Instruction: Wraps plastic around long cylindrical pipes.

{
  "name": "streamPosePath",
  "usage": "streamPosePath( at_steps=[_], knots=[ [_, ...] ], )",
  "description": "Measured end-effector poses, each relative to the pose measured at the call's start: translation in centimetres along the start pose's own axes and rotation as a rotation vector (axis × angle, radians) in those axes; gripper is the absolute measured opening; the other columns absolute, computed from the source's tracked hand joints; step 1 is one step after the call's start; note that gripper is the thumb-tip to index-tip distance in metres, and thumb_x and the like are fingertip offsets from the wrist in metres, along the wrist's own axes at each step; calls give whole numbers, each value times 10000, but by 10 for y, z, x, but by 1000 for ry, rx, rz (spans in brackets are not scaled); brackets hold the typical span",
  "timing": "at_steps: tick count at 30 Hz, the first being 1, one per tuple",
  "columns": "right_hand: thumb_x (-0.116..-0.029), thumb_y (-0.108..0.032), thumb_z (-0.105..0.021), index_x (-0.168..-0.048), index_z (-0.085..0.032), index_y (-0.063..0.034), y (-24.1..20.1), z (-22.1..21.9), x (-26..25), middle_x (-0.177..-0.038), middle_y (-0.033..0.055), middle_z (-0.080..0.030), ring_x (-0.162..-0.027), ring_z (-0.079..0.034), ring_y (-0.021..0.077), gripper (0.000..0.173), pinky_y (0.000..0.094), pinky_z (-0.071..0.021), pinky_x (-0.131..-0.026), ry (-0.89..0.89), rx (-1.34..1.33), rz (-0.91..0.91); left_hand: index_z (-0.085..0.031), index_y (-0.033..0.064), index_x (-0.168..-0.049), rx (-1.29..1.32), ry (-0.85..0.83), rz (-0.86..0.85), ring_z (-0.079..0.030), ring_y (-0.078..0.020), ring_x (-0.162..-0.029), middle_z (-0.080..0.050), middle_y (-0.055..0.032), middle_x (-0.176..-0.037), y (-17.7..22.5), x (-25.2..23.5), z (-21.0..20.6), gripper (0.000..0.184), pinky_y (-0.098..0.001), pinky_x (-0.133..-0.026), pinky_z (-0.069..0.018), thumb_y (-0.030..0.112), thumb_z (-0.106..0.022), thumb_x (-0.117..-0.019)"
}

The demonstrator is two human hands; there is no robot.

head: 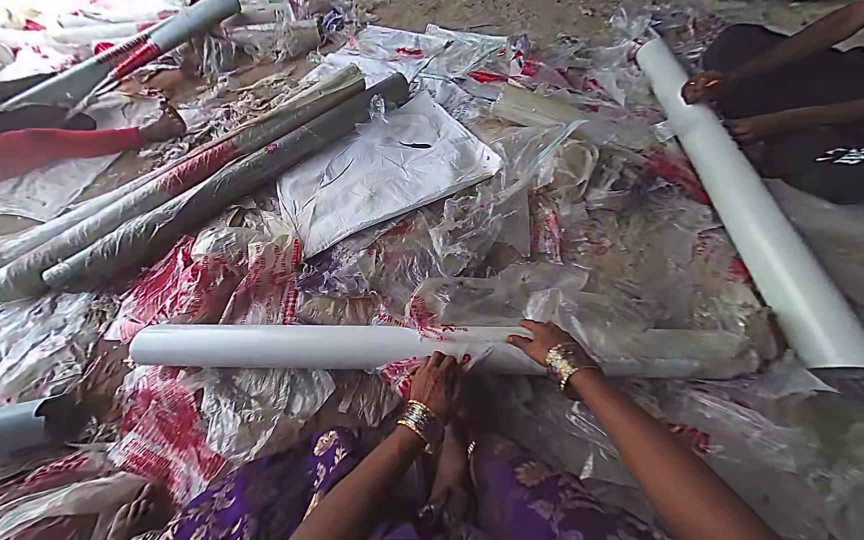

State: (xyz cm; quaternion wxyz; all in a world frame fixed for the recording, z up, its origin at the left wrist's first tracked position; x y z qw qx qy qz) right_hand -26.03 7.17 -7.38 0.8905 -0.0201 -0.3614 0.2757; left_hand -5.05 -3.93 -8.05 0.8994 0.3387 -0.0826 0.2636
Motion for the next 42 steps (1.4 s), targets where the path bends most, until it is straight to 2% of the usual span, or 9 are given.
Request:
streamPosePath(
  at_steps=[7, 11, 15, 22, 28, 33, 35, 38, 42],
  knots=[
    [-1022, -554, -570, -1514, -517, -88, 0, 2, 3, -1501, 203, -555, -1436, -480, 382, 680, 583, -365, -1171, -6, 2, 21, -575, -60, -1345, -72, -38, 144, -601, -367, -1273, -635, -239, -1317, 9, -8, 0, 627, -491, -1095, -461, 471, -566, -1013],
    [-1020, -561, -567, -1511, -521, -96, 2, 1, 2, -1502, 195, -556, -1437, -480, 378, 677, 580, -374, -1166, -4, 1, 26, -441, 63, -1536, -22, 1, 202, -607, -378, -1272, -640, -220, -1344, 10, -13, -2, 677, -518, -1091, -463, 427, -624, -995],
    [-1017, -560, -572, -1508, -525, -99, 2, 2, 2, -1506, 184, -555, -1443, -473, 374, 675, 579, -372, -1168, -1, -3, 21, -582, 120, -1431, -33, 37, 188, -585, -401, -1248, -632, -220, -1307, 10, -6, -9, 568, -548, -1085, -438, 400, -680, -947],
    [-1019, -561, -565, -1510, -523, -103, 2, 1, 2, -1516, 181, -547, -1447, -471, 365, 673, 581, -370, -1169, -1, -3, 16, -684, 144, -1333, 77, -38, 194, -567, -380, -1269, -630, -197, -1320, 3, -15, -6, 441, -604, -1092, -395, 313, -689, -926],
    [-1023, -552, -566, -1510, -523, -102, 1, 0, 2, -1515, 185, -546, -1449, -466, 373, 665, 578, -374, -1165, 1, -1, 20, -731, 146, -1244, 52, -144, 28, -486, -441, -1289, -572, -231, -1345, 3, -7, -7, 371, -665, -1063, -340, 314, -674, -918],
    [-1023, -560, -560, -1507, -525, -94, 3, 0, 1, -1518, 182, -545, -1452, -462, 368, 673, 578, -365, -1172, 1, 0, 29, -726, 18, -1199, -20, 21, -230, -486, -414, -1393, -575, -197, -1451, 23, 3, -11, 428, -567, -1124, -401, 282, -709, -862],
    [-1022, -553, -566, -1495, -539, -92, 2, 0, 2, -1504, 187, -557, -1435, -484, 372, 661, 584, -376, -1163, 10, -2, 35, -654, -60, -1255, 107, -10, -201, -582, -342, -1309, -613, -211, -1384, 25, 3, -11, 455, -467, -1119, -452, 235, -663, -909],
    [-1025, -542, -568, -1499, -536, -92, 0, 0, 3, -1513, 186, -549, -1429, -490, 380, 654, 592, -387, -1151, 20, -6, 35, -626, -100, -1230, 210, 69, -44, -669, -349, -1146, -680, -252, -1197, 23, -3, -7, 427, -469, -1038, -511, 227, -624, -956],
    [-1031, -542, -556, -1496, -538, -89, 1, -1, 3, -1526, 181, -538, -1436, -485, 369, 649, 584, -384, -1157, 26, 1, 38, -567, -166, -1252, 144, 141, 9, -642, -397, -1188, -653, -306, -1211, 29, -12, -12, 558, -469, -1075, -481, 294, -668, -953]
  ],
)
Point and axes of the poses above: each hand's wrist, its own x-axis away from the middle knuckle, its own z-axis out of the back of the hand, y = z × x, the point moved 5 cm from there along -x, towards the middle knuckle
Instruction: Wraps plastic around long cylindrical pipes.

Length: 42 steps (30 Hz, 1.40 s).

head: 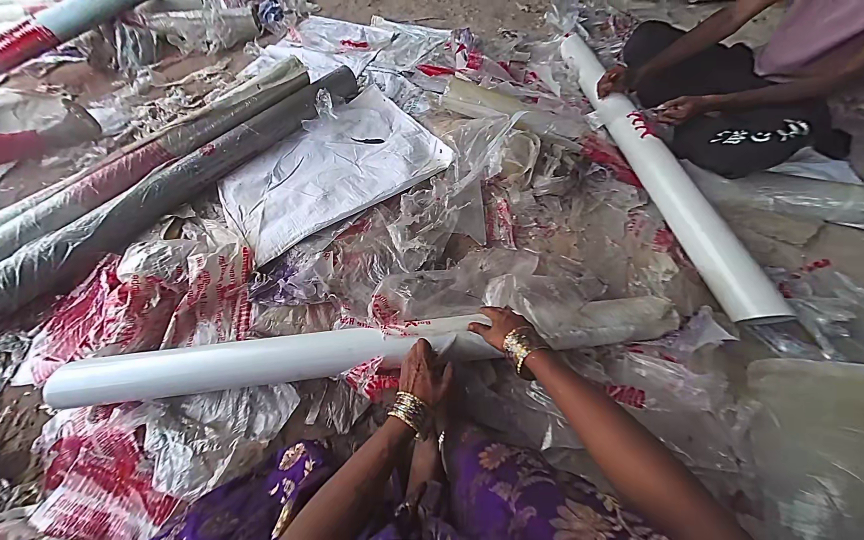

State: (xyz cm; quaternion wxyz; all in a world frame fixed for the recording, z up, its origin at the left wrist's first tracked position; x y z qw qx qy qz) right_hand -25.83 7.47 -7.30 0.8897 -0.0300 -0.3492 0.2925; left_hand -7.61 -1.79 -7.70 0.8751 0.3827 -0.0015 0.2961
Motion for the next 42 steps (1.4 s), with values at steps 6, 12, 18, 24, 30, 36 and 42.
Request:
streamPosePath(
  at_steps=[6, 12, 18, 24, 30, 36, 42],
  knots=[
    [-1028, -545, -558, -1498, -535, -89, 0, 0, 0, -1529, 179, -536, -1435, -489, 365, 655, 588, -387, -1154, -6, -7, 4, -569, -144, -1280, -2, 80, 4, -652, -411, -1168, -665, -300, -1189, -1, 0, -6, 525, -486, -1063, -490, 270, -661, -970],
    [-1023, -555, -563, -1500, -532, -90, 2, 0, -1, -1534, 169, -532, -1436, -487, 356, 666, 576, -389, -1156, -6, -15, 2, -462, 37, -1515, -58, -73, 47, -631, -405, -1205, -659, -248, -1261, 10, -11, -5, 617, -527, -1049, -488, 337, -628, -1002],
    [-1022, -553, -566, -1503, -531, -101, 3, 0, -2, -1540, 158, -529, -1443, -483, 344, 661, 566, -385, -1165, -16, -16, -8, -579, 51, -1415, -241, -204, 181, -528, -356, -1348, -578, -183, -1426, 25, -8, -10, 468, -533, -1081, -427, 342, -561, -1049],
    [-1024, -550, -565, -1511, -521, -96, 2, 0, -1, -1540, 162, -528, -1442, -482, 348, 667, 572, -384, -1164, -20, -13, -8, -676, 107, -1307, -279, -340, 189, -524, -322, -1339, -606, -128, -1389, 26, -18, -12, 339, -556, -1060, -422, 191, -569, -997],
    [-1018, -584, -551, -1485, -557, -125, 3, 2, -3, -1462, 177, -596, -1394, -532, 360, 655, 578, -414, -1134, -44, 9, -33, -665, 118, -1309, -388, -444, -6, -544, -360, -1312, -628, -143, -1355, 27, 10, -25, 328, -601, -1031, -424, 249, -512, -1051],
    [-1027, -583, -534, -1477, -569, -123, 2, 0, -7, -1445, 194, -606, -1375, -548, 376, 644, 594, -419, -1121, -55, 13, -45, -466, 21, -1503, -512, -431, -81, -498, -493, -1332, -492, -322, -1445, 21, 37, -35, 505, -614, -1072, -424, 0, -514, -1001],
    [-1032, -581, -527, -1485, -561, -121, 1, -1, -4, -1470, 181, -590, -1395, -532, 362, 647, 578, -404, -1143, -35, 22, -40, -443, -27, -1511, -486, -360, -89, -502, -487, -1347, -504, -335, -1434, 20, 50, -34, 509, -589, -1100, -423, 4, -494, -1006]
  ],
)
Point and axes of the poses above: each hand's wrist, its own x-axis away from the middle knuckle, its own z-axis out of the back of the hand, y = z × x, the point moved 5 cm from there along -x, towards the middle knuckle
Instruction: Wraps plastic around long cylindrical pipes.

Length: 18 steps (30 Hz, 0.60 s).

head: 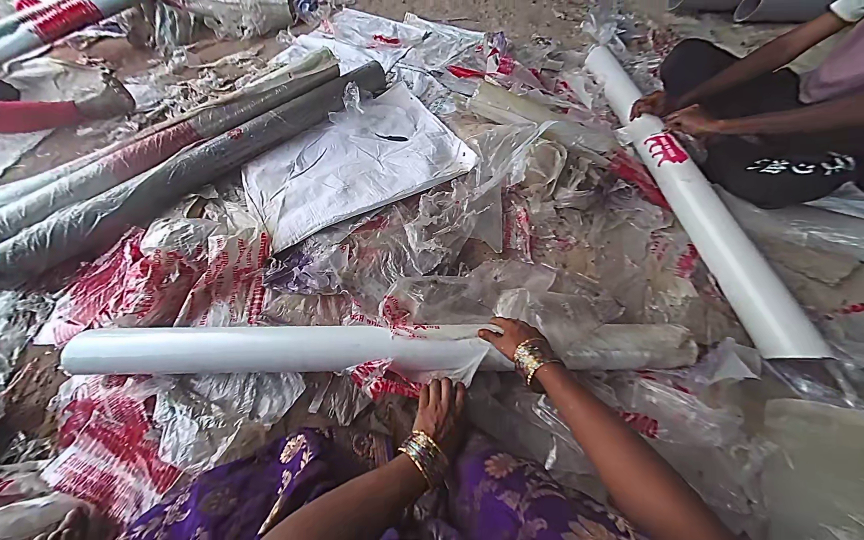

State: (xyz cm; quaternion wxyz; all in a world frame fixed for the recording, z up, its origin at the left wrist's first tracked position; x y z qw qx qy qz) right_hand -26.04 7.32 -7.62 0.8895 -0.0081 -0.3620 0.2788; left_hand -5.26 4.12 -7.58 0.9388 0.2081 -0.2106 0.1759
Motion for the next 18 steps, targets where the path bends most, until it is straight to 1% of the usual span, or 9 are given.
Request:
streamPosePath(
  at_steps=[2, 5, 6, 7, 8, 9, 11, 14, 18],
  knots=[
    [-1035, -583, -519, -1488, -561, -124, 0, 1, -1, -1478, 177, -586, -1402, -527, 357, 647, 577, -399, -1147, 5, 6, -4, -430, -15, -1526, 93, -48, 1, -464, -475, -1388, -478, -316, -1475, -4, 0, 8, 535, -583, -1125, -406, 48, -532, -1005],
    [-1037, -582, -514, -1475, -575, -121, -3, 0, 0, -1479, 175, -586, -1403, -525, 360, 639, 576, -398, -1146, 17, 14, -4, -453, 31, -1534, 276, -106, -9, -457, -398, -1421, -484, -240, -1513, -16, 8, 31, 558, -542, -1165, -382, 134, -575, -999],
    [-1040, -585, -504, -1477, -573, -119, -3, 0, 1, -1486, 171, -582, -1407, -522, 358, 642, 574, -396, -1147, 24, 23, -2, -494, 54, -1513, 314, -101, -33, -471, -363, -1427, -509, -202, -1516, -21, 11, 44, 524, -546, -1190, -351, 147, -582, -1005],
    [-1043, -584, -497, -1476, -572, -112, -3, 0, 1, -1489, 172, -578, -1409, -520, 357, 645, 573, -396, -1147, 32, 28, 3, -568, 79, -1455, 333, -60, -63, -496, -327, -1419, -555, -159, -1494, -28, 12, 59, 454, -555, -1211, -314, 156, -584, -1008],
    [-1045, -584, -493, -1478, -569, -106, -3, -1, 1, -1495, 173, -573, -1414, -516, 353, 649, 573, -392, -1150, 35, 30, 5, -652, 86, -1364, 342, 26, -89, -534, -311, -1384, -608, -133, -1444, -38, 12, 74, 370, -554, -1207, -314, 150, -581, -1007],
    [-1046, -580, -495, -1475, -570, -100, -3, -2, 2, -1496, 173, -572, -1415, -515, 351, 648, 571, -388, -1153, 41, 27, 8, -715, 82, -1270, 348, 137, -100, -563, -312, -1346, -647, -124, -1391, -53, 9, 90, 305, -552, -1190, -333, 124, -577, -1001],
    [-1048, -573, -496, -1469, -574, -88, -3, -3, 3, -1497, 172, -571, -1413, -518, 350, 647, 570, -390, -1154, 53, 26, 18, -771, 75, -1151, 346, 304, -101, -590, -342, -1298, -685, -130, -1327, -95, -4, 113, 257, -569, -1127, -389, 62, -582, -978],
    [-1050, -571, -492, -1473, -568, -79, -3, -3, 3, -1509, 179, -559, -1416, -514, 357, 653, 571, -395, -1149, 52, 34, 24, -787, 52, -1107, 301, 241, -134, -577, -364, -1326, -687, -157, -1323, -156, -32, 113, 218, -582, -1138, -394, 52, -607, -984],
    [-1053, -566, -491, -1474, -565, -74, -2, -4, 2, -1514, 182, -553, -1412, -516, 365, 651, 584, -396, -1143, 54, 24, 28, -802, 54, -1081, 309, 172, -203, -547, -378, -1350, -661, -174, -1361, -176, -49, 107, 180, -578, -1155, -371, 71, -685, -945]
  ],
)
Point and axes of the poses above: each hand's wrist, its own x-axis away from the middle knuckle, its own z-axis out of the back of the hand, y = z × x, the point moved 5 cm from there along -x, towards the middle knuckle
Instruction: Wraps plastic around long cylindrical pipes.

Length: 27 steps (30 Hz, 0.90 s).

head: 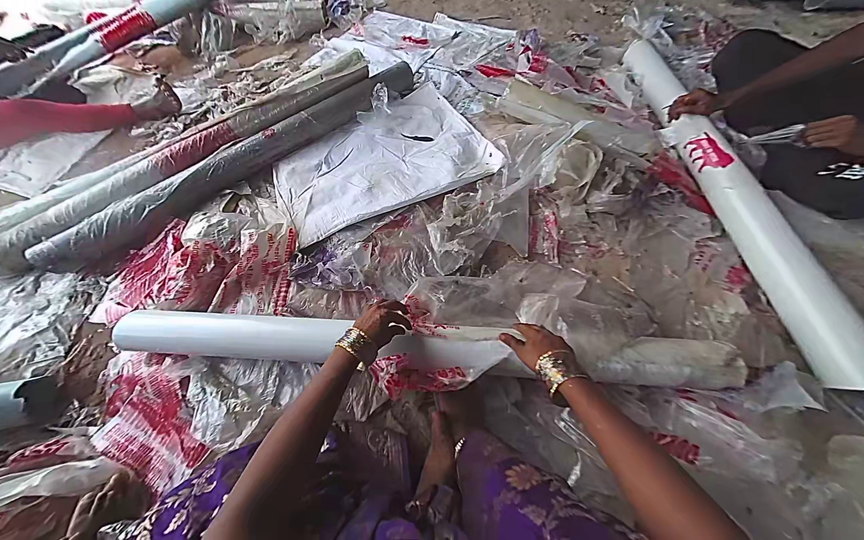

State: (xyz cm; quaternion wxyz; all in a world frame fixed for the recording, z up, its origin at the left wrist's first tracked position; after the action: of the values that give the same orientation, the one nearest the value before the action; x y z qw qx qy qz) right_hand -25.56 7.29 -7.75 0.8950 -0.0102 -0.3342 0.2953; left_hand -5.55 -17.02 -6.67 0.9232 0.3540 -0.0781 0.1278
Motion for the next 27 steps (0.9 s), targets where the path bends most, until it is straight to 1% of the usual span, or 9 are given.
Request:
streamPosePath(
  at_steps=[7, 9, 12, 16, 18, 20, 22, 25, 27],
  knots=[
    [-1052, -576, -482, -1478, -562, -79, 1, -1, -1, -1524, 169, -547, -1415, -516, 361, 659, 582, -400, -1142, 4, 18, -2, -793, 31, -1034, -85, -103, -93, -530, -390, -1361, -670, -158, -1346, 5, -18, -6, 168, -599, -1145, -370, 127, -678, -958],
    [-1053, -580, -475, -1487, -553, -86, 0, -1, -1, -1531, 166, -540, -1418, -513, 359, 662, 583, -399, -1145, -2, 26, -10, -764, 14, -1057, -192, -152, -117, -513, -389, -1371, -659, -165, -1343, 12, -18, -9, 180, -604, -1139, -363, 76, -616, -976],
    [-1057, -573, -471, -1490, -550, -91, -1, -1, 0, -1534, 164, -538, -1421, -510, 356, 653, 578, -398, -1147, -1, 36, -20, -687, -5, -1147, -353, -197, -167, -499, -410, -1369, -622, -192, -1348, 15, -15, -19, 261, -636, -1090, -386, -34, -563, -919],
    [-1063, -566, -460, -1498, -544, -98, -2, -2, 1, -1539, 156, -535, -1417, -514, 358, 644, 578, -403, -1141, 8, 43, -18, -640, -30, -1213, -318, -208, -28, -560, -427, -1287, -601, -230, -1352, 17, -20, -25, 288, -634, -1037, -432, -13, -539, -944],
    [-1065, -559, -463, -1496, -543, -91, -3, -1, 2, -1539, 162, -533, -1420, -510, 362, 641, 580, -395, -1144, 11, 38, -17, -588, -73, -1274, -225, -195, 108, -543, -433, -1326, -538, -265, -1434, 18, -28, -27, 304, -605, -1071, -436, 6, -483, -1000],
    [-1067, -557, -460, -1494, -544, -84, -3, -1, 2, -1535, 168, -536, -1416, -515, 361, 642, 579, -399, -1143, 19, 40, -10, -558, -100, -1324, -81, -88, 218, -498, -408, -1397, -514, -277, -1474, 14, -36, -28, 326, -534, -1148, -406, 33, -427, -1057],
    [-1064, -565, -461, -1492, -546, -87, -2, -1, 1, -1535, 164, -537, -1409, -523, 358, 647, 580, -405, -1137, 22, 42, -6, -563, -123, -1298, 98, 87, 322, -548, -405, -1323, -554, -298, -1396, 7, -42, -20, 324, -521, -1121, -423, 17, -440, -1032],
    [-1063, -563, -463, -1484, -555, -84, -1, -3, 1, -1533, 172, -536, -1397, -530, 374, 644, 593, -408, -1123, 26, 44, 3, -555, -107, -1292, 359, 407, 457, -657, -384, -1113, -644, -293, -1222, -3, -42, 14, 298, -521, -1019, -488, 37, -431, -1062],
    [-1064, -559, -467, -1483, -558, -86, 0, -2, 1, -1531, 174, -538, -1395, -533, 373, 638, 594, -409, -1126, 30, 46, 3, -572, -108, -1244, 387, 517, 330, -687, -357, -974, -663, -275, -1128, -4, -42, 37, 244, -501, -916, -549, 9, -471, -1055]
  ],
)
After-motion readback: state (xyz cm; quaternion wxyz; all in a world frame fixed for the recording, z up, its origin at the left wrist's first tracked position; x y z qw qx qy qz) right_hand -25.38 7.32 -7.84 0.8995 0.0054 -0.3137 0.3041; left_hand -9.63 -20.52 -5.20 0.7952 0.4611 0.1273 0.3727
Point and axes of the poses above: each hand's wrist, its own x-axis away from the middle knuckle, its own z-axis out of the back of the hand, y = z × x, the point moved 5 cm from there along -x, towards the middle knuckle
